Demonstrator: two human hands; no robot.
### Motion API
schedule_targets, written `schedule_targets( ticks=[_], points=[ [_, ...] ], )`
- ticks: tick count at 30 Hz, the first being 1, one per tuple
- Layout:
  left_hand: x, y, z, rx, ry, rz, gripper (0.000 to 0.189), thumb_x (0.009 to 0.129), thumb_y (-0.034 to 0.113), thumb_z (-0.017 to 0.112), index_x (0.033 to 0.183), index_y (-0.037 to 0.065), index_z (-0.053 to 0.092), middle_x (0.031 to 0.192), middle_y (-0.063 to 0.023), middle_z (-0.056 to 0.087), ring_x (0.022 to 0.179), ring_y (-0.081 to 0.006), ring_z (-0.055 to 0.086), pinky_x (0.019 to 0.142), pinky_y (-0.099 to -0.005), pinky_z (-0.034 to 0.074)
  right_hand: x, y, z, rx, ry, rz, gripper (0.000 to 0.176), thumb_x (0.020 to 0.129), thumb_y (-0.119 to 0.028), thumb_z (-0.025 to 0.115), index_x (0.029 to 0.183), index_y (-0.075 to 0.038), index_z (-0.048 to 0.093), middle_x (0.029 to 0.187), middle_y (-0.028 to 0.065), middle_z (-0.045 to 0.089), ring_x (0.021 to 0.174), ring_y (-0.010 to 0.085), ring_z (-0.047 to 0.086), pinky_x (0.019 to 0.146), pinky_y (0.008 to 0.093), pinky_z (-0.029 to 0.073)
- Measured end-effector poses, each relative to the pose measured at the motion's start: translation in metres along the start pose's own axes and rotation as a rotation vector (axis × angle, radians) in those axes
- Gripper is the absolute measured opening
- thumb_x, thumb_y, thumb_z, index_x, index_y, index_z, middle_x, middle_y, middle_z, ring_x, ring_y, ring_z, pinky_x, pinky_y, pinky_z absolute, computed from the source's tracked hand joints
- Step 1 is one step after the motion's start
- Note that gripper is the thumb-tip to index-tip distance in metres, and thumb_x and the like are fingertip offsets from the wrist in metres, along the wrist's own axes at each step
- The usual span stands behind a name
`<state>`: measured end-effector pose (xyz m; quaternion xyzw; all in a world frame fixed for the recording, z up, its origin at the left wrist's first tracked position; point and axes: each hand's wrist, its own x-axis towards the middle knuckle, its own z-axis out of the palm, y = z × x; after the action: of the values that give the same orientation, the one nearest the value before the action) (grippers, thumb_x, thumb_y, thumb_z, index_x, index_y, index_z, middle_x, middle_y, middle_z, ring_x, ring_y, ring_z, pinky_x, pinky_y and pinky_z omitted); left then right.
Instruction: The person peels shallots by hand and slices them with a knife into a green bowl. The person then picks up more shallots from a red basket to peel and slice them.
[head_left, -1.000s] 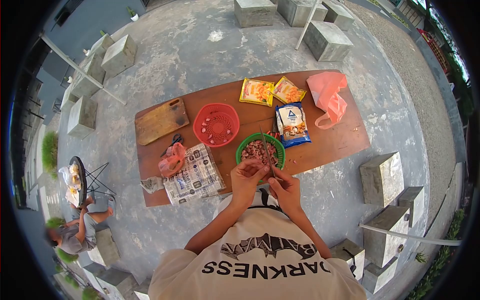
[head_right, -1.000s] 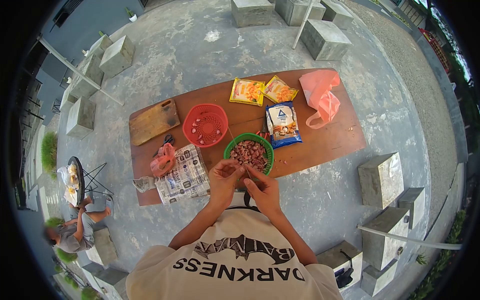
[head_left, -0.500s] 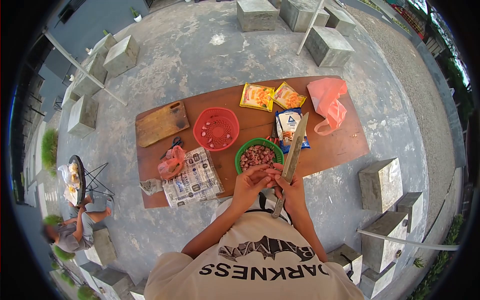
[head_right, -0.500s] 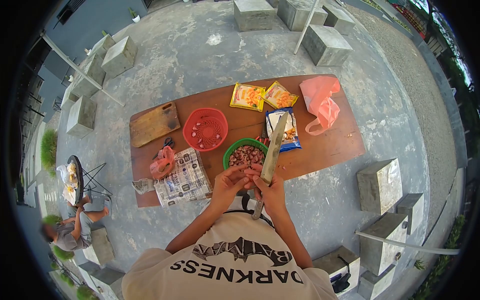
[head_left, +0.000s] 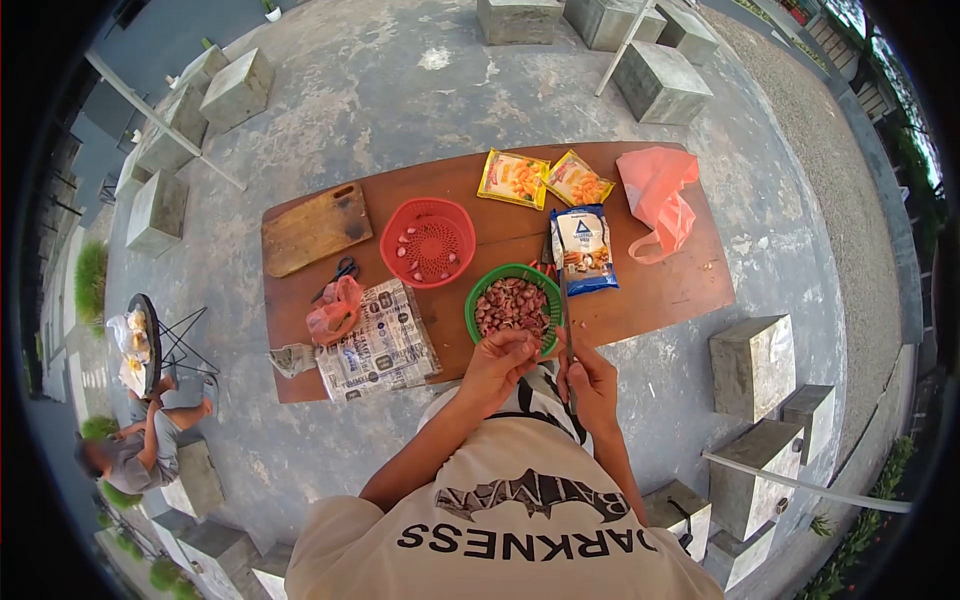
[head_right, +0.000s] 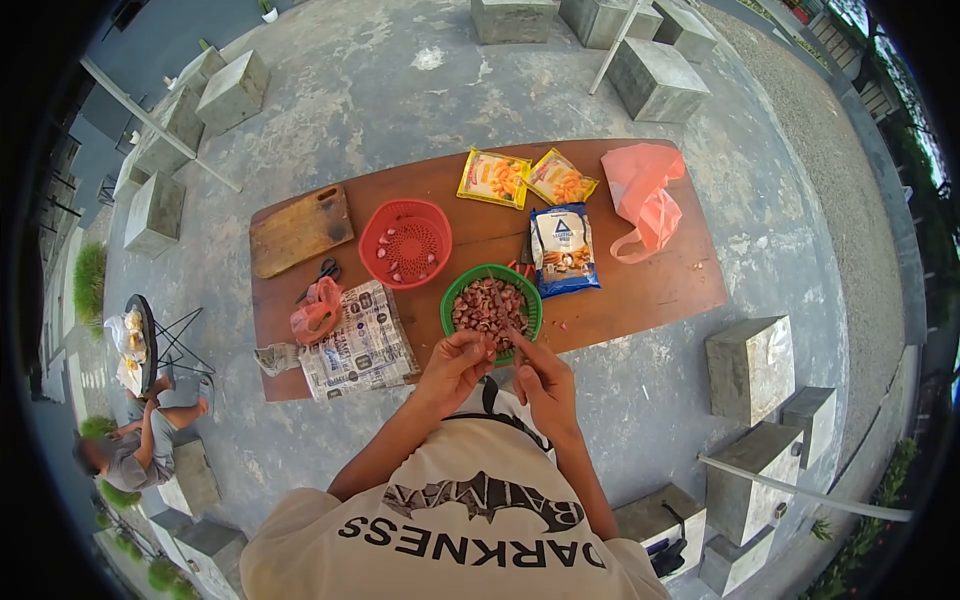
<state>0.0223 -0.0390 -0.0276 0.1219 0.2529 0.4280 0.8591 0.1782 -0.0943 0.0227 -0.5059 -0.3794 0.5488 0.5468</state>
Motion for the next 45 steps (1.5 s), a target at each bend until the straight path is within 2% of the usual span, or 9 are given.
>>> schedule_targets(
  ticks=[4, 7, 13, 22, 29, 32, 35, 37, 45],
  points=[
    [-0.005, 0.0, 0.006, -0.013, 0.012, 0.044, 0.008, 0.086, 0.007, 0.065, 0.093, 0.003, 0.064, 0.09, -0.0047, 0.066, 0.081, -0.0121, 0.063, 0.072, -0.0231, 0.052, -0.006, -0.01, 0.004, -0.267, -0.133, -0.059, 0.049, 0.083, -0.003, 0.058, 0.131, -0.004, 0.051, 0.093, 0.0069, 0.059, 0.063, 0.0101, 0.05, 0.058, 0.0222, 0.042],
    [-0.008, 0.003, 0.013, 0.009, 0.051, 0.047, 0.006, 0.087, 0.008, 0.063, 0.088, 0.003, 0.061, 0.087, -0.003, 0.063, 0.079, -0.0099, 0.06, 0.07, -0.0208, 0.05, -0.003, -0.025, 0.012, -0.537, -0.212, -0.11, 0.054, 0.08, -0.004, 0.061, 0.132, -0.004, 0.049, 0.109, 0.0142, 0.06, 0.081, 0.0196, 0.06, 0.073, 0.0282, 0.048],
    [-0.008, 0.004, 0.007, 0.037, 0.035, 0.035, 0.005, 0.084, 0.003, 0.062, 0.081, 0.002, 0.058, 0.084, -0.0022, 0.058, 0.078, -0.0098, 0.058, 0.068, -0.0209, 0.048, -0.005, -0.025, 0.019, -0.551, -0.194, -0.127, 0.056, 0.076, -0.004, 0.065, 0.131, -0.004, 0.051, 0.12, 0.0189, 0.057, 0.103, 0.0303, 0.06, 0.085, 0.0318, 0.047],
    [-0.016, 0.009, 0.001, 0.166, 0.004, 0.119, 0.003, 0.083, 0.001, 0.062, 0.084, 0.002, 0.06, 0.087, -0.0037, 0.06, 0.081, -0.0123, 0.06, 0.073, -0.0253, 0.05, -0.008, -0.018, 0.02, -0.633, -0.188, -0.235, 0.053, 0.078, -0.006, 0.067, 0.129, -0.005, 0.053, 0.097, 0.0138, 0.059, 0.078, 0.023, 0.058, 0.071, 0.0303, 0.048],
    [-0.018, 0.001, -0.01, 0.357, 0.049, 0.27, 0.017, 0.08, -0.008, 0.063, 0.094, 0.0, 0.062, 0.093, -0.0082, 0.064, 0.087, -0.0172, 0.064, 0.078, -0.0294, 0.054, -0.011, -0.012, 0.022, -0.638, -0.156, -0.225, 0.05, 0.079, -0.006, 0.066, 0.127, -0.004, 0.055, 0.084, 0.0107, 0.054, 0.07, 0.0207, 0.055, 0.065, 0.0292, 0.046],
    [-0.019, 0.004, -0.004, 0.423, 0.064, 0.282, 0.013, 0.08, -0.009, 0.062, 0.09, -0.003, 0.069, 0.087, -0.0084, 0.068, 0.079, -0.014, 0.065, 0.073, -0.0273, 0.052, -0.01, -0.002, 0.019, -0.617, -0.117, -0.266, 0.047, 0.081, -0.008, 0.065, 0.127, -0.003, 0.055, 0.082, 0.0099, 0.052, 0.068, 0.0196, 0.053, 0.061, 0.0288, 0.045],
    [-0.018, 0.008, 0.004, 0.258, -0.044, 0.256, 0.015, 0.081, -0.007, 0.063, 0.095, -0.003, 0.067, 0.092, -0.0109, 0.068, 0.078, -0.0144, 0.064, 0.071, -0.0279, 0.052, -0.01, 0.01, 0.017, -0.475, -0.117, -0.227, 0.043, 0.087, -0.012, 0.061, 0.127, -0.001, 0.054, 0.082, 0.0063, 0.05, 0.064, 0.0135, 0.049, 0.055, 0.0249, 0.04],
    [-0.017, 0.009, 0.004, 0.202, -0.045, 0.23, 0.018, 0.082, -0.005, 0.062, 0.099, -0.002, 0.065, 0.092, -0.0108, 0.067, 0.078, -0.0161, 0.064, 0.071, -0.029, 0.053, -0.013, 0.011, 0.021, 0.016, -0.093, 0.018, 0.041, 0.092, -0.016, 0.056, 0.129, 0.0, 0.052, 0.085, 0.0025, 0.047, 0.061, 0.0073, 0.042, 0.049, 0.0205, 0.033],
    [-0.013, 0.013, 0.003, 0.057, -0.101, 0.127, 0.015, 0.088, 0.003, 0.058, 0.102, -0.001, 0.062, 0.088, -0.01, 0.064, 0.076, -0.0169, 0.062, 0.071, -0.0294, 0.052, -0.011, 0.014, 0.02, 0.16, -0.128, 0.047, 0.04, 0.094, -0.015, 0.055, 0.131, -0.001, 0.05, 0.085, -0.0007, 0.043, 0.058, 0.0035, 0.038, 0.046, 0.0183, 0.029]
  ],
)
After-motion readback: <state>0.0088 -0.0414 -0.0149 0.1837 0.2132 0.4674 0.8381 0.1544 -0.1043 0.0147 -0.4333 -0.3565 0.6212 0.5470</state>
